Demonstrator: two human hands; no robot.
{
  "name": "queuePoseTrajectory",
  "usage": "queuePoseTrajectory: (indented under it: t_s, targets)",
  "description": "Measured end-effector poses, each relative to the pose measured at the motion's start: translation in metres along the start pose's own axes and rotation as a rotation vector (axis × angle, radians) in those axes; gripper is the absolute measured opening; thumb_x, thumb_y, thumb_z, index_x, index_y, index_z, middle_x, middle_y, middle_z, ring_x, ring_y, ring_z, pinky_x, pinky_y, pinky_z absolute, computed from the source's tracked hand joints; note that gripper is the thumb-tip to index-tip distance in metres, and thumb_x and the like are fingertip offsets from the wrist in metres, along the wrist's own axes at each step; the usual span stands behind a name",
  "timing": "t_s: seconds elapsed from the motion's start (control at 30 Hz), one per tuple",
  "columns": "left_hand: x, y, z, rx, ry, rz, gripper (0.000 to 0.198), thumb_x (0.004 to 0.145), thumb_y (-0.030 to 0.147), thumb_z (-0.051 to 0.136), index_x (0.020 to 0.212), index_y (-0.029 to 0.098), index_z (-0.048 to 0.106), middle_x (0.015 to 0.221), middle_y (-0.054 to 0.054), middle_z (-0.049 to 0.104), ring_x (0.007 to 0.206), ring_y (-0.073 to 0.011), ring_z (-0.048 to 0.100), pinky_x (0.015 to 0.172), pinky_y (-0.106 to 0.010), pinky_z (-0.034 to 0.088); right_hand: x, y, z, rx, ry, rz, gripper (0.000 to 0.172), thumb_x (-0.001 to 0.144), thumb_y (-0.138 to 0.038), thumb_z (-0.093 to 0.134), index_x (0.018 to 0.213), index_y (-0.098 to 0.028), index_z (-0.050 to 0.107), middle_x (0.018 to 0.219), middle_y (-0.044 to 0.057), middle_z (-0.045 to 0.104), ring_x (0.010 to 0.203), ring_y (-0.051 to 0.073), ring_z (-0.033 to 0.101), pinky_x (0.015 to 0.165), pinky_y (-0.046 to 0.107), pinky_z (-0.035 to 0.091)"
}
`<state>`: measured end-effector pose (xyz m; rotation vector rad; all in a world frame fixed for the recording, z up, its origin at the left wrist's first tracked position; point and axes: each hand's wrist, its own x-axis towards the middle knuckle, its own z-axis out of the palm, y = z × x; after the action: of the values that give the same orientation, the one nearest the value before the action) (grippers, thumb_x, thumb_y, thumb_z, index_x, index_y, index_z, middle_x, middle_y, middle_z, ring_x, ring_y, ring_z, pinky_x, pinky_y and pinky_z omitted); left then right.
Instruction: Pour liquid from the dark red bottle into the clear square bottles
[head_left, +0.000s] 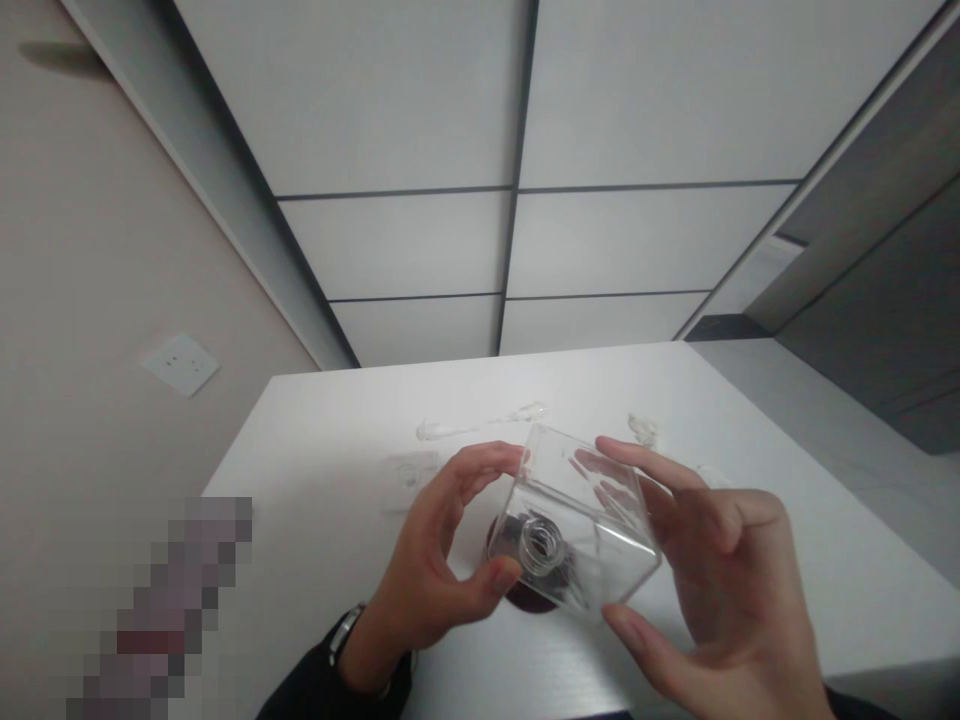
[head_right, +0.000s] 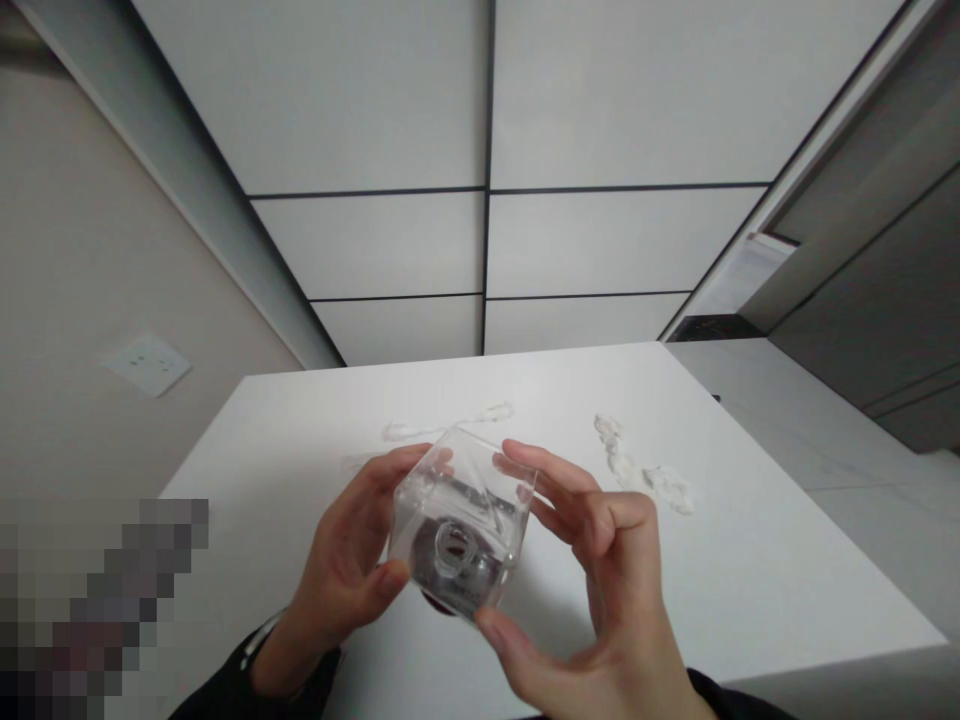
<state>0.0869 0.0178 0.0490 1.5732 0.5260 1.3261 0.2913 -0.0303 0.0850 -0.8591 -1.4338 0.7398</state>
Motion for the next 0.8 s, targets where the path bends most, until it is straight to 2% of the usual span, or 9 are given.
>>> queuePoseTrajectory:
  t_s: [0.1, 0.3, 0.5, 0.7, 0.8]
  targets:
    - [0.0002, -0.0007, 0.0000, -0.010, -0.005, -0.001, 0.057, 0.092, 0.044, 0.081, 0.145, 0.032, 0.063, 0.143, -0.007, 0.066, 0.139, -0.0243, 0.061, 0.123, -0.035, 0.047, -0.0005, -0.0013, -0.0006, -0.017, 0.006, 0.004, 0.048, 0.084, -0.009, 0.079, 0.104, -0.032, 0.042, 0.149, 0.001, 0.065, 0.142, 0.018, 0.061, 0.113, 0.027, 0.056]
    - [-0.0011, -0.0009, -0.0006, -0.014, -0.010, -0.005, 0.057, 0.092, 0.043, 0.081, 0.145, 0.033, 0.062, 0.145, -0.006, 0.065, 0.139, -0.0256, 0.060, 0.124, -0.039, 0.046, -0.0034, -0.0019, -0.0038, -0.043, 0.007, 0.023, 0.047, 0.084, -0.011, 0.079, 0.104, -0.031, 0.042, 0.149, 0.005, 0.064, 0.144, 0.025, 0.059, 0.111, 0.042, 0.060]
    - [-0.0025, 0.0006, 0.0006, -0.016, 0.001, -0.035, 0.060, 0.092, 0.044, 0.082, 0.146, 0.032, 0.061, 0.145, -0.007, 0.065, 0.138, -0.0266, 0.061, 0.124, -0.040, 0.046, -0.0037, -0.0035, -0.0043, -0.071, -0.004, 0.032, 0.047, 0.084, -0.012, 0.078, 0.105, -0.032, 0.041, 0.151, 0.007, 0.062, 0.146, 0.029, 0.057, 0.110, 0.048, 0.061]
    - [-0.0053, -0.0001, 0.0019, -0.048, 0.021, -0.060, 0.070, 0.089, 0.043, 0.085, 0.151, 0.035, 0.054, 0.146, -0.005, 0.064, 0.138, -0.0237, 0.061, 0.122, -0.033, 0.047, -0.0032, -0.0048, -0.0056, -0.090, -0.016, 0.037, 0.046, 0.085, -0.011, 0.077, 0.106, -0.032, 0.042, 0.152, 0.005, 0.061, 0.145, 0.027, 0.057, 0.114, 0.045, 0.058]
    - [-0.0063, -0.0010, 0.0014, -0.039, 0.019, -0.060, 0.071, 0.089, 0.043, 0.085, 0.152, 0.035, 0.052, 0.147, -0.005, 0.063, 0.139, -0.0245, 0.061, 0.124, -0.035, 0.046, -0.0035, -0.0046, -0.0062, -0.097, -0.015, 0.030, 0.046, 0.085, -0.012, 0.077, 0.107, -0.032, 0.042, 0.151, 0.005, 0.062, 0.144, 0.028, 0.058, 0.113, 0.047, 0.058]
